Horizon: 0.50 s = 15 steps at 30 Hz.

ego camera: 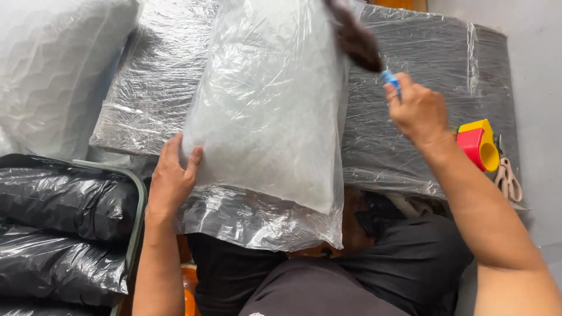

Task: Using a vacuum cleaner to remove air from a plastic bag containing a pillow to compress it for storage or shipping.

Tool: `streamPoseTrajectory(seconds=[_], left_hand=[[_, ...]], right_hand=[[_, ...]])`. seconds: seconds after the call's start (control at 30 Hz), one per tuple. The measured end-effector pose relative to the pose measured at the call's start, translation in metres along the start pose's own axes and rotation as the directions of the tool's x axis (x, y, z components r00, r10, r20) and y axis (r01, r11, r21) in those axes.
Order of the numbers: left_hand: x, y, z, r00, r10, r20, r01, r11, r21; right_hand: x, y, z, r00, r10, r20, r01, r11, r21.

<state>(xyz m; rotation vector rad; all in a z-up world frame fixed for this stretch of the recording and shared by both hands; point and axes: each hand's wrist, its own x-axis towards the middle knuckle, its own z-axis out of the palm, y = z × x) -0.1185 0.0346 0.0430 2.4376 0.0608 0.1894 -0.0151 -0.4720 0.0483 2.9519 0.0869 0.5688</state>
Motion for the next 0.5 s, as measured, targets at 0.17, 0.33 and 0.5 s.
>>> streamPoseTrajectory(seconds=[0.17,0.33,0.5], left_hand=[[0.000,-0.030,0.016,0.991,-0.127,0.033,0.126,0.992,0.024],[-0.007,-0.005,0.007,0.993,-0.114,0.027,0.115,0.993,-0.020],[-0.009,-0.014,0.010,0.986,-0.149,0.079,0.153,0.987,-0.048]], right_hand=[[-0.015,-0.088,-0.056,0.877,-0.473,-0.082,0.479,0.847,0.231],[0.038,-0.019,-0.008,0.972,-0.218,-0.091,0.224,0.972,0.070],[-0.019,-0.039,-0.016,0.994,-0.081,0.070,0.069,0.983,0.170]])
